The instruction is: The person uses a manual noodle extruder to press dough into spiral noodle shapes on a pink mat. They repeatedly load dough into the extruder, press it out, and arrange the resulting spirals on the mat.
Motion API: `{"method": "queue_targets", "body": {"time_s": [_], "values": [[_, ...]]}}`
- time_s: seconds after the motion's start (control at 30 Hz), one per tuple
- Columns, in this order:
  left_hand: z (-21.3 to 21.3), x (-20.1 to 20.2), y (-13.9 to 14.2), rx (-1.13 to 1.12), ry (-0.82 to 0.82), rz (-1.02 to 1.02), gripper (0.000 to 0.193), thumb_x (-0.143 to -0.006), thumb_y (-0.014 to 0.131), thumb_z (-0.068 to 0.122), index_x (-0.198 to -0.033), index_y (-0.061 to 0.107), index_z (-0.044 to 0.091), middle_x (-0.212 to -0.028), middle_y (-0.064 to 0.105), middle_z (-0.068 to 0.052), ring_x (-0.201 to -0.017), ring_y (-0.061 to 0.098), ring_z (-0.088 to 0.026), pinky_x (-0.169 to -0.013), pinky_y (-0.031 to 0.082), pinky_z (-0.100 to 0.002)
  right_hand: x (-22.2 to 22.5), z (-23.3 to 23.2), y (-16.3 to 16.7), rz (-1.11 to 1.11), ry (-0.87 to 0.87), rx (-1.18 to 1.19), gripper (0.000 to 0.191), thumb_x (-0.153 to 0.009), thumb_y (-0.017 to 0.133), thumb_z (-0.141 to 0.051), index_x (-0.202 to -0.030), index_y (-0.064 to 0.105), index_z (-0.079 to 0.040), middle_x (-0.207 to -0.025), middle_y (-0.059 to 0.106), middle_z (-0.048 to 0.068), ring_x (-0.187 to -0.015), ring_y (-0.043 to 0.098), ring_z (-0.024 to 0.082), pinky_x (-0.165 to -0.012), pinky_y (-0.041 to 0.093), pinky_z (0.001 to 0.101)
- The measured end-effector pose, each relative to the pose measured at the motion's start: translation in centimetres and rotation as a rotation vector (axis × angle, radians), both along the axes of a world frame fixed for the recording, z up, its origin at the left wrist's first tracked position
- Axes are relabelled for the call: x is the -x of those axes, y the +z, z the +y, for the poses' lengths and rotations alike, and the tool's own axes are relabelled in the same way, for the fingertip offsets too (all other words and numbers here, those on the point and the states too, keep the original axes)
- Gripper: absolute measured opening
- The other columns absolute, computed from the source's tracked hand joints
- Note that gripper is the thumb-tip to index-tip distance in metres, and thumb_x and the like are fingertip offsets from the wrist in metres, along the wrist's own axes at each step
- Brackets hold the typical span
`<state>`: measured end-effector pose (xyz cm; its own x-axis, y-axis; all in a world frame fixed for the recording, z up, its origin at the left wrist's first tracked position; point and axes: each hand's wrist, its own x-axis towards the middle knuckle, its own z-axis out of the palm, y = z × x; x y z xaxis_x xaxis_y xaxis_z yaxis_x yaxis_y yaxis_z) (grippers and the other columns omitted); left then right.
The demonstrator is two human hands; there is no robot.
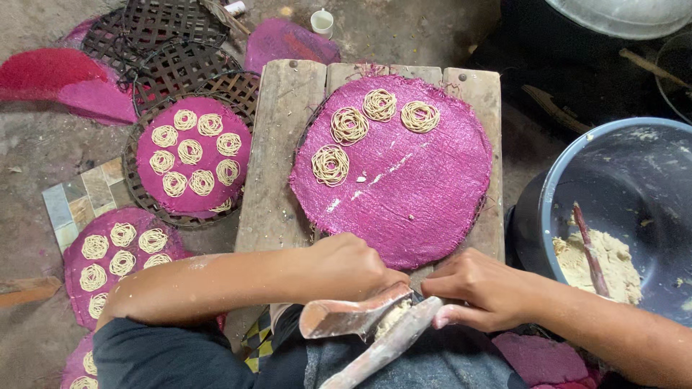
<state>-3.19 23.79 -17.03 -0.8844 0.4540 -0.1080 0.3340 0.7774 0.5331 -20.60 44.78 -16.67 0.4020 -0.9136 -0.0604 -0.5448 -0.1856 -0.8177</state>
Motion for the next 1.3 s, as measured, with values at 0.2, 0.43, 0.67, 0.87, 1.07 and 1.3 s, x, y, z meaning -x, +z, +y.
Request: {"method": "queue_targets", "body": {"time_s": [0.2,0.43,0.67,0.87,1.07,1.3], "values": [[-7.1,1.6,-1.5,-0.143,0.185,-0.178,0.042,-0.088,0.076,0.033,-0.120,0.066,0.009,-0.085,0.072,-0.005,-0.061,0.070,-0.017,-0.051,0.060,-0.033,3.5,3.7,-0.5,-0.107,-0.129,0.179,0.043,-0.098,0.056,-0.046,-0.079,0.058,-0.007,-0.069,0.052,0.008,-0.063,0.060,0.027,-0.059,0.045,0.0421],[-7.4,4.9,-8.2,-1.149,0.050,-0.802,0.053,-0.087,0.069,0.012,-0.139,0.060,0.001,-0.122,0.071,-0.009,-0.105,0.066,-0.015,-0.094,0.054,-0.033,10.5,5.0,-2.1,0.993,-0.302,0.879,0.026,-0.086,0.076,-0.036,-0.094,0.073,-0.011,-0.075,0.064,0.003,-0.067,0.065,0.019,-0.059,0.051,0.0330],[0.2,7.4,-15.7,-1.314,0.423,-0.559,0.038,-0.089,0.065,0.009,-0.125,0.068,-0.002,-0.109,0.073,-0.008,-0.097,0.068,-0.015,-0.092,0.055,-0.034,11.6,2.0,-0.8,1.044,-0.662,0.899,0.032,-0.082,0.079,-0.032,-0.107,0.072,-0.015,-0.107,0.072,0.010,-0.099,0.070,0.027,-0.085,0.058,0.0420],[-0.3,9.4,-18.3,-0.300,0.938,-0.704,0.023,-0.100,0.058,0.027,-0.116,0.061,0.010,-0.097,0.070,-0.012,-0.086,0.068,-0.031,-0.081,0.059,-0.045,5.4,1.4,-1.4,0.353,-0.987,0.748,0.052,-0.081,0.084,-0.021,-0.125,0.066,0.000,-0.125,0.067,0.019,-0.116,0.069,0.032,-0.097,0.058,0.0396],[-0.3,9.6,-19.1,-0.544,0.737,0.229,0.035,-0.086,0.076,0.012,-0.118,0.063,0.003,-0.116,0.066,-0.016,-0.111,0.062,-0.031,-0.095,0.048,-0.046,4.5,-1.7,-5.6,0.353,-1.151,0.864,0.045,-0.079,0.086,-0.001,-0.120,0.069,0.000,-0.116,0.070,0.016,-0.108,0.070,0.030,-0.093,0.057,0.0387],[0.3,9.3,-17.9,-0.710,0.907,0.256,0.028,-0.088,0.074,0.008,-0.114,0.063,0.004,-0.104,0.070,-0.013,-0.098,0.069,-0.027,-0.084,0.055,-0.039,3.8,-4.4,-9.3,0.242,-1.302,1.015,0.033,-0.082,0.084,0.011,-0.110,0.071,0.000,-0.108,0.070,0.013,-0.102,0.071,0.026,-0.091,0.058,0.0347]]}}
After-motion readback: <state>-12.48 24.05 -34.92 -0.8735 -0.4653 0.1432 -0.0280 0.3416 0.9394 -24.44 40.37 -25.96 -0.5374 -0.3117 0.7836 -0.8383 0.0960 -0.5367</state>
